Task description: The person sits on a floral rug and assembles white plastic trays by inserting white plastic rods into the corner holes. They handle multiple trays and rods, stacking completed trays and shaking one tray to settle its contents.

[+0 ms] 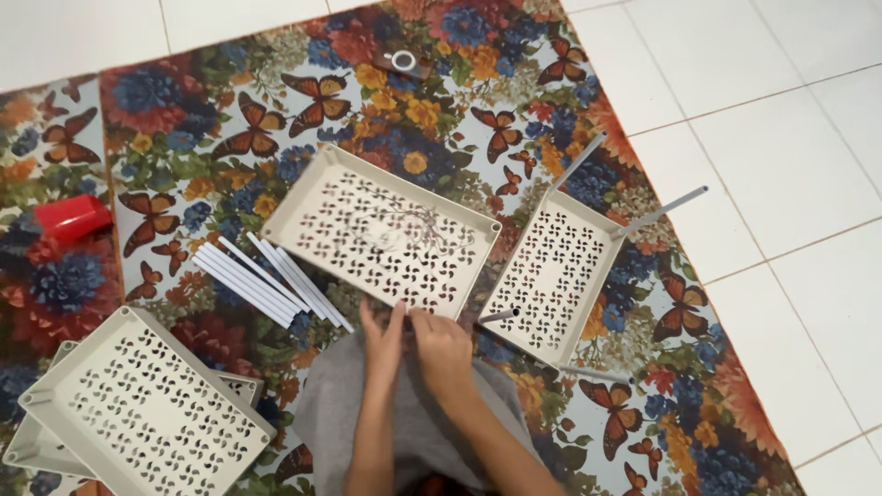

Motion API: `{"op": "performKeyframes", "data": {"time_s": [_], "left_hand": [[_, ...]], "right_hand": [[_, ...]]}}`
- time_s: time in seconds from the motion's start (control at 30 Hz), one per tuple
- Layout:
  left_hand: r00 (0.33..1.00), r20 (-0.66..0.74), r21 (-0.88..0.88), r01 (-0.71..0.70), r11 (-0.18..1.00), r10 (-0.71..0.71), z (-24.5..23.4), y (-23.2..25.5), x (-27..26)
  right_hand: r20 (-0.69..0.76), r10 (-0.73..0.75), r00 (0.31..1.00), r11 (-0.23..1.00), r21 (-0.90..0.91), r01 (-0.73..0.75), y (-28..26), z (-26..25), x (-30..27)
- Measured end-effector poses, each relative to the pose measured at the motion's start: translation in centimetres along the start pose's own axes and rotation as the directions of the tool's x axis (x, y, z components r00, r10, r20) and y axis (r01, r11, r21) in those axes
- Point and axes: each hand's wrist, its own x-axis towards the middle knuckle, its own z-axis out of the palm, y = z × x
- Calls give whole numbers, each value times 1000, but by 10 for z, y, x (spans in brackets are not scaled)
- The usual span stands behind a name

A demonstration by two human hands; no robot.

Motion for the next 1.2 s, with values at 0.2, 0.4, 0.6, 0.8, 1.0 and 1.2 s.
{"op": "performKeyframes", "data": {"time_s": [0.2,0.4,0.6,0.8,1.0,1.2], "left_hand": [[990,-139,196,40,980,-13,7,76,-87],[982,159,52,-110,993,100,24,109,-129],[802,528,189,-431,882,279,84,113,-135],[817,551,318,-393,863,169,151,100,-118],[739,422,287,-659,695,525,135,40,-89],[882,410,344,-385,857,232,134,-21,-48]], "right_hand": [[34,-221,975,967,140,214,-11,-102,-7],[-215,275,937,960,118,-255,59,-226,-41],[183,658,731,516,598,-614,130,-271,-86],[184,892,414,96,816,-569,139,-245,-105],[61,860,507,177,895,-409,170,-205,-89],[-12,841,541,296,847,-441,192,-168,-91]]}}
